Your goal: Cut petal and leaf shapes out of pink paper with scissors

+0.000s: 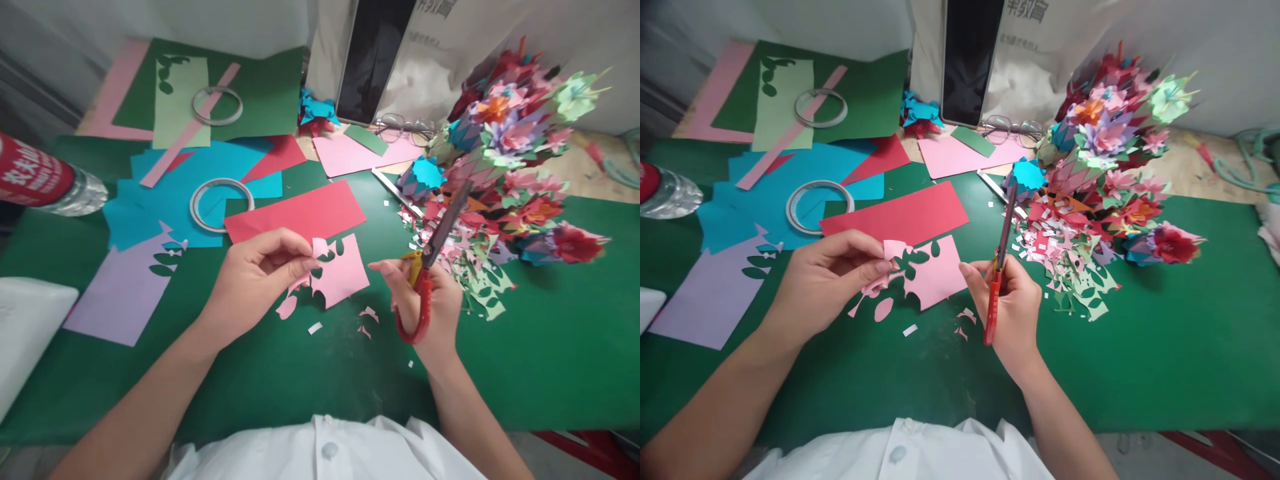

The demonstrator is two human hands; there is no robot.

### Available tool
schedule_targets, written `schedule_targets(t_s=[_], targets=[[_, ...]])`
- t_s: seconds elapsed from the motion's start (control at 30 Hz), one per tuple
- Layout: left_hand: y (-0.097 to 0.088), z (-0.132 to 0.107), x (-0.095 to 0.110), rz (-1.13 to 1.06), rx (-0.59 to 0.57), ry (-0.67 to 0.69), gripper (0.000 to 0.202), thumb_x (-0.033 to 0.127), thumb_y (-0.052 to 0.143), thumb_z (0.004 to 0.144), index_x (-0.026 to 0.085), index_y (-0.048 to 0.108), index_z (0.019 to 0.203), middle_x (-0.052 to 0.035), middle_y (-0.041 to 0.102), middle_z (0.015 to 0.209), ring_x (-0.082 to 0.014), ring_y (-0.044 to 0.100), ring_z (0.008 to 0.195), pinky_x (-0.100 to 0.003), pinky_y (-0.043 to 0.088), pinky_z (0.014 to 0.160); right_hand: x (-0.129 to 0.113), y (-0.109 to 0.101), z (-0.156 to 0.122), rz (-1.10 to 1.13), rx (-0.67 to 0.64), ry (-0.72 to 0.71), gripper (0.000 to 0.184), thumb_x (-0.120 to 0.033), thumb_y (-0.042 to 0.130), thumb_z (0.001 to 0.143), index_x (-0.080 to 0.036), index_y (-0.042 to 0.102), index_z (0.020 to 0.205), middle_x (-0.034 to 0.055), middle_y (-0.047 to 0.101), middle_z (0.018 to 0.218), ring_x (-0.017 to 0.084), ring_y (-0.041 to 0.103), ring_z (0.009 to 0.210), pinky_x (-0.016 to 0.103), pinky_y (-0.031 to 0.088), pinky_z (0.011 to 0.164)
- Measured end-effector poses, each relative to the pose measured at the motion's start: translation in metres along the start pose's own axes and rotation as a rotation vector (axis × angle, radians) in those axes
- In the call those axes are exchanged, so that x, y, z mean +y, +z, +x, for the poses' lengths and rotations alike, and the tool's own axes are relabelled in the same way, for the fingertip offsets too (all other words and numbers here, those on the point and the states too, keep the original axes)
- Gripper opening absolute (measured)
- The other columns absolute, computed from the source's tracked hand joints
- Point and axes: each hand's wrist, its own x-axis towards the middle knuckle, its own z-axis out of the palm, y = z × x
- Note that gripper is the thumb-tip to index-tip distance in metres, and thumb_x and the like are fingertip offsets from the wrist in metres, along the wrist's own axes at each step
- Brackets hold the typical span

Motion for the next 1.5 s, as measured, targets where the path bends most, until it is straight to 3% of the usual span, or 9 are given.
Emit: schedule_targets(t_s=[0.13,0.27,0.4,0.6,0.8,0.93,1.07,1.27,1.5], targets=[[0.002,-0.004,-0.001,-0.013,-0.045,0.086,0.015,0.006,0.068,0.080,0.021,0.068,0.076,0.0040,0.065,0.067,-0.0082,0.063,0.055,-0.016,0.051,0.048,0.004,0.002,0.001,-0.026,-0.045,0.048,0.034,-0.041,0.076,0.076,-0.022,0.048,0.072,0.0003,0.069,0.072,0.014,0.061,0.058,0.023,0.040,0.046],[0.001,-0.008,0.001,-0.002,-0.175,0.237,0.019,0.009,0.063,0.085,0.023,0.071,0.074,-0.0007,0.069,0.078,-0.0139,0.069,0.072,-0.023,0.055,0.061,0.003,0.004,0.000,0.047,-0.040,0.062,0.035,-0.042,0.074,0.078,-0.022,0.046,0.076,0.0029,0.073,0.090,0.014,0.064,0.063,0.023,0.042,0.046],[0.001,-0.010,0.004,0.094,-0.248,0.178,0.028,0.010,0.057,0.088,0.023,0.072,0.067,-0.0052,0.069,0.085,-0.0163,0.068,0.074,-0.028,0.056,0.061,-0.004,0.005,-0.001,0.227,-0.050,0.060,0.035,-0.035,0.073,0.081,-0.023,0.041,0.072,0.0057,0.073,0.091,0.021,0.070,0.084,0.023,0.049,0.045],[0.005,-0.009,0.004,0.007,-0.187,0.070,0.027,0.000,0.055,0.079,0.020,0.068,0.066,-0.0032,0.068,0.085,-0.0147,0.067,0.074,-0.021,0.053,0.052,-0.002,0.004,0.002,0.277,-0.086,0.152,0.032,-0.036,0.073,0.081,-0.021,0.046,0.073,0.0031,0.072,0.086,0.017,0.072,0.071,0.031,0.062,0.065],[0.010,-0.009,0.004,-0.044,-0.042,-0.024,0.024,-0.001,0.054,0.078,0.018,0.060,0.065,-0.0003,0.065,0.083,-0.0109,0.068,0.068,-0.020,0.055,0.056,0.006,0.002,-0.001,-0.013,-0.274,0.278,0.037,-0.039,0.080,0.073,-0.023,0.046,0.074,-0.0049,0.061,0.057,0.019,0.066,0.051,0.027,0.054,0.045],[0.013,-0.010,-0.001,-0.148,0.015,-0.063,0.023,-0.001,0.053,0.081,0.018,0.057,0.067,0.0011,0.063,0.088,-0.0072,0.067,0.062,-0.017,0.053,0.052,0.005,0.003,-0.007,0.138,-0.507,0.381,0.035,-0.038,0.076,0.076,-0.024,0.044,0.076,-0.0046,0.064,0.063,0.020,0.069,0.054,0.026,0.052,0.042],[0.012,-0.012,-0.001,-0.206,-0.022,-0.067,0.021,0.003,0.055,0.083,0.018,0.059,0.069,-0.0003,0.063,0.090,-0.0107,0.068,0.065,-0.024,0.057,0.059,0.001,0.006,-0.009,0.245,-0.438,0.313,0.034,-0.034,0.075,0.077,-0.024,0.042,0.079,-0.0051,0.063,0.069,0.018,0.070,0.059,0.026,0.056,0.048],[0.002,-0.015,0.011,-0.320,-0.338,0.006,0.012,0.015,0.059,0.082,0.020,0.069,0.078,-0.0058,0.067,0.088,-0.0207,0.069,0.077,-0.035,0.057,0.070,-0.010,0.005,-0.008,0.304,-0.165,0.121,0.032,-0.030,0.070,0.083,-0.024,0.040,0.078,-0.0040,0.063,0.070,0.012,0.064,0.051,0.024,0.052,0.046],[0.003,-0.013,0.008,-0.120,-0.768,-0.263,0.039,0.052,0.051,0.089,0.020,0.060,0.070,-0.0054,0.065,0.071,-0.0189,0.061,0.066,-0.031,0.049,0.066,-0.010,0.003,-0.009,0.489,-0.122,0.056,0.035,-0.030,0.068,0.083,-0.026,0.033,0.079,-0.0092,0.055,0.062,0.010,0.057,0.043,0.022,0.044,0.038]])
